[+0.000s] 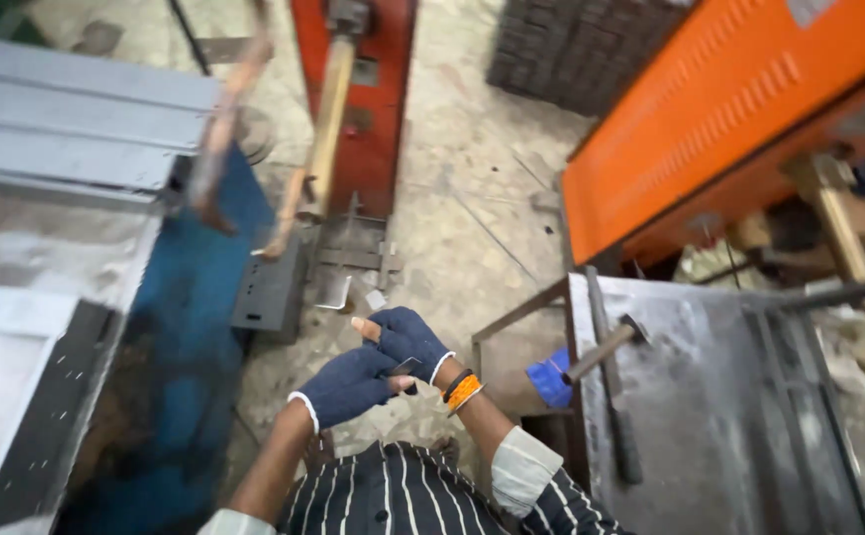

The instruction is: The recorder is assembling metal enclosures by using a spot welding machine to join panels and a hammer for fine adjustments.

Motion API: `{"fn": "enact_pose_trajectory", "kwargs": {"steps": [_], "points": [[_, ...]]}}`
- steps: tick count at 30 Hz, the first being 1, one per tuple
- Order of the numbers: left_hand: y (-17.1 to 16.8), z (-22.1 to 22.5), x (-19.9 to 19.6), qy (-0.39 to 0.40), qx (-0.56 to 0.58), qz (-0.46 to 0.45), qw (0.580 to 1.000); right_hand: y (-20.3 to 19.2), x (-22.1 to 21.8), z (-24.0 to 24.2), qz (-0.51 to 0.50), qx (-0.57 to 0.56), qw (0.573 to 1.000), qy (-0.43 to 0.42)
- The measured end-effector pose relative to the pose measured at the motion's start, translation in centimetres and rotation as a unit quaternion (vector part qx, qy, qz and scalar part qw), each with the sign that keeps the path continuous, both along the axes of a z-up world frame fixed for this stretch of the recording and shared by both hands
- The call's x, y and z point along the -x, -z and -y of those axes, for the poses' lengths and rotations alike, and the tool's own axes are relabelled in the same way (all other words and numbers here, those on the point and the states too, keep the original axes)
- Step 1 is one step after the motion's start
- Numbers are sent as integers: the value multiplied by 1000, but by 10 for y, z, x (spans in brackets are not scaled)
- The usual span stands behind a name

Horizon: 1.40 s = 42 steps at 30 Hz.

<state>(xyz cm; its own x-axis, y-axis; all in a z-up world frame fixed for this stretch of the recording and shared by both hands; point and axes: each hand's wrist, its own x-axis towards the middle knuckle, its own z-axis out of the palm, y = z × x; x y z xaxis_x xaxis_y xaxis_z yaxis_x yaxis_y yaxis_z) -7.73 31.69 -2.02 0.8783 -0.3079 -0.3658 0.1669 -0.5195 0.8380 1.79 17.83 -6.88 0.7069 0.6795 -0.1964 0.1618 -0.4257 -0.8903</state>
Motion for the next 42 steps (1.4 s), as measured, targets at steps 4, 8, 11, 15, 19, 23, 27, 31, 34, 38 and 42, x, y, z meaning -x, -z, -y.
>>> {"fn": "enact_pose_trajectory", "kwargs": {"steps": [4,8,11,15,19,23,27,31,34,38,42], "points": [[24,-87,20,-43,4,10,999,-11,15,-67,10,-42,998,-53],[32,-187,51,-172,118,29,978,-2,30,-131,-13,-4,997,-71],[50,-271,69,-315,86,81,942,7,37,-165,3,21,995,-95],[113,-391,104,-423,-285,72,857,18,46,-194,-23,8,996,-91],[208,-445,135,-421,-314,37,850,20,54,-213,-46,-12,995,-91],[192,-403,143,-427,-264,-140,853,25,55,-219,-23,-16,995,-93],[158,-383,133,-392,-385,-167,819,24,56,-206,-27,2,997,-69],[161,-380,125,-302,-434,-141,837,30,63,-180,-56,21,998,-36],[130,-341,106,-280,-421,-149,850,37,72,-152,-65,38,997,-26],[96,-275,76,-211,-406,-124,881,50,84,-120,-127,47,991,12],[70,-200,45,-125,-333,-34,934,56,87,-97,-97,56,992,54]]}}
